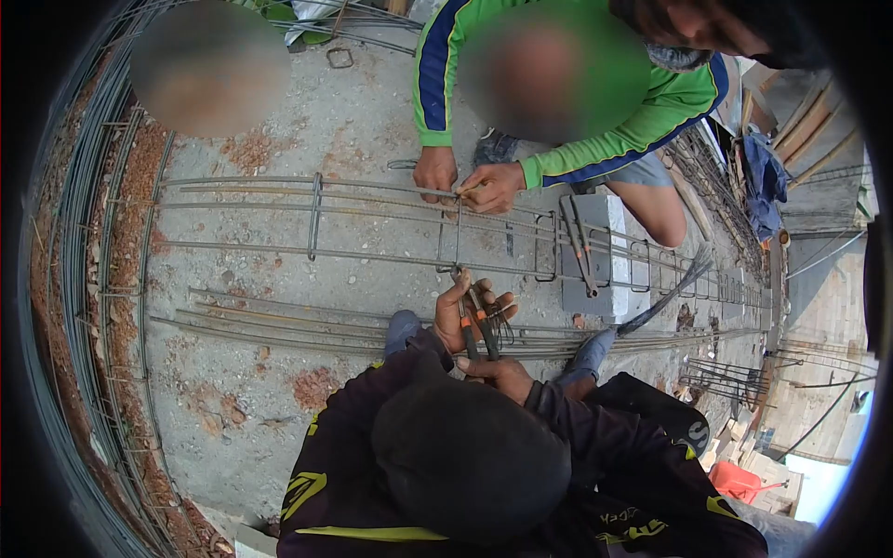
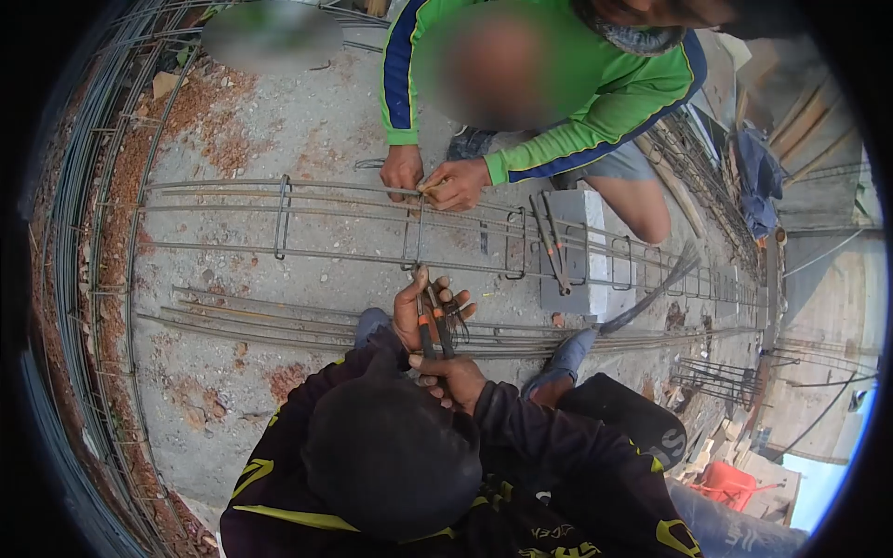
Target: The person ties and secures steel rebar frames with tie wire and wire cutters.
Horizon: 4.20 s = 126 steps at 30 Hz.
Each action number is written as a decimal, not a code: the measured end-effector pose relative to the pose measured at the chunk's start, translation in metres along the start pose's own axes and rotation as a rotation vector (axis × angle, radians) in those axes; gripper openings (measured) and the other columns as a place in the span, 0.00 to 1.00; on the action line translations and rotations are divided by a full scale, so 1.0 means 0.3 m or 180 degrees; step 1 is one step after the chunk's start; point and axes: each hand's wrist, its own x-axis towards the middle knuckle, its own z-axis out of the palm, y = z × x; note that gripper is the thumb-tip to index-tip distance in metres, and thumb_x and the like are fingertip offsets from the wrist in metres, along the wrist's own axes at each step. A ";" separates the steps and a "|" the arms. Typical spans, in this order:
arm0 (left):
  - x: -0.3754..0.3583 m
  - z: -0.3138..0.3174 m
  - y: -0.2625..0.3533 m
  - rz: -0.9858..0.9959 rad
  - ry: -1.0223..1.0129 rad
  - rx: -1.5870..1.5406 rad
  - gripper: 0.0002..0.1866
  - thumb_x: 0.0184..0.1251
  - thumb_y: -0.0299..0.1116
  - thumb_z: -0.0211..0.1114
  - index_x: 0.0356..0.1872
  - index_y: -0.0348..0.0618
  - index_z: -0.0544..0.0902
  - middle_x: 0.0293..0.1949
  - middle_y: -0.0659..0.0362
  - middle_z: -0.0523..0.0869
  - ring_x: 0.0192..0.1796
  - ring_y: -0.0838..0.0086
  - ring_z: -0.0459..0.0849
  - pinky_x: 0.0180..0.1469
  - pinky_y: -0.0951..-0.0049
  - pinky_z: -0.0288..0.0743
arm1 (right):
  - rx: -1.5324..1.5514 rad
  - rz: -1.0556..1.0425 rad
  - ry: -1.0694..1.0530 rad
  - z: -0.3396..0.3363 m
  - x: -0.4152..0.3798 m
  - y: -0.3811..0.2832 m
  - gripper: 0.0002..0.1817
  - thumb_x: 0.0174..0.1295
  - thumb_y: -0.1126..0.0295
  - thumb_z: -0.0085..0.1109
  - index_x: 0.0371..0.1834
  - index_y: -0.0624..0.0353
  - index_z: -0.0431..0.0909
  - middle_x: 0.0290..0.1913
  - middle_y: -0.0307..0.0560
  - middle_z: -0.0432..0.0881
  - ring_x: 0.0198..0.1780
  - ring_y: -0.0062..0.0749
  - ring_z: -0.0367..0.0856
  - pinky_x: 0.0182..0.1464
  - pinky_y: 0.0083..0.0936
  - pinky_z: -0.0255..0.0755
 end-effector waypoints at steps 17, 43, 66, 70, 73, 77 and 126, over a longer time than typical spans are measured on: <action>0.077 0.082 -0.072 0.0528 0.1486 0.0969 0.20 0.74 0.47 0.52 0.20 0.53 0.68 0.14 0.67 0.68 0.21 0.74 0.71 0.37 0.64 0.73 | -0.4590 -0.1156 0.2583 -0.051 -0.084 -0.022 0.23 0.52 0.64 0.59 0.45 0.74 0.73 0.43 0.61 0.78 0.46 0.50 0.81 0.42 0.39 0.77; 0.010 -0.001 -0.005 -0.0151 0.1373 0.1953 0.31 0.72 0.55 0.51 0.54 0.32 0.73 0.53 0.45 0.80 0.53 0.58 0.80 0.55 0.59 0.73 | -0.1440 -0.0274 -0.0048 -0.198 0.000 0.014 0.16 0.64 0.58 0.56 0.38 0.63 0.77 0.28 0.46 0.81 0.32 0.29 0.84 0.29 0.29 0.78; -0.075 0.102 0.095 -0.0629 0.1448 0.5020 0.26 0.74 0.47 0.51 0.62 0.35 0.71 0.34 0.59 0.83 0.30 0.77 0.82 0.31 0.76 0.76 | -0.1142 -0.1562 0.0105 -0.218 0.221 0.214 0.26 0.62 0.46 0.54 0.31 0.63 0.80 0.27 0.50 0.82 0.28 0.35 0.83 0.30 0.32 0.75; -0.088 0.160 0.090 -0.0963 0.1414 0.5280 0.22 0.74 0.46 0.53 0.58 0.39 0.76 0.37 0.60 0.85 0.34 0.76 0.85 0.36 0.76 0.79 | -0.0844 -0.1337 -0.0368 -0.243 0.214 0.232 0.25 0.64 0.48 0.55 0.28 0.63 0.81 0.25 0.47 0.82 0.28 0.32 0.81 0.34 0.29 0.75; -0.079 0.111 0.140 -0.1088 0.1319 0.5469 0.19 0.73 0.44 0.55 0.45 0.35 0.80 0.32 0.57 0.85 0.30 0.74 0.85 0.33 0.74 0.79 | 0.0995 -0.0719 -0.1511 -0.265 0.145 0.221 0.24 0.69 0.60 0.54 0.56 0.71 0.66 0.44 0.57 0.81 0.42 0.39 0.84 0.42 0.33 0.82; -0.077 0.067 0.111 -0.0818 0.1537 0.6838 0.19 0.70 0.43 0.57 0.31 0.34 0.82 0.24 0.53 0.86 0.25 0.73 0.86 0.31 0.72 0.79 | 0.1411 -0.0382 -0.1400 -0.232 0.145 0.229 0.24 0.68 0.61 0.55 0.57 0.70 0.65 0.46 0.59 0.80 0.41 0.41 0.85 0.43 0.34 0.82; -0.087 0.124 -0.020 -0.2241 -0.0004 0.4008 0.32 0.77 0.49 0.44 0.72 0.35 0.57 0.60 0.56 0.73 0.62 0.72 0.72 0.62 0.69 0.66 | -0.0194 -0.3157 0.1172 -0.217 0.040 0.303 0.15 0.63 0.66 0.59 0.49 0.63 0.79 0.36 0.51 0.84 0.36 0.36 0.83 0.42 0.31 0.74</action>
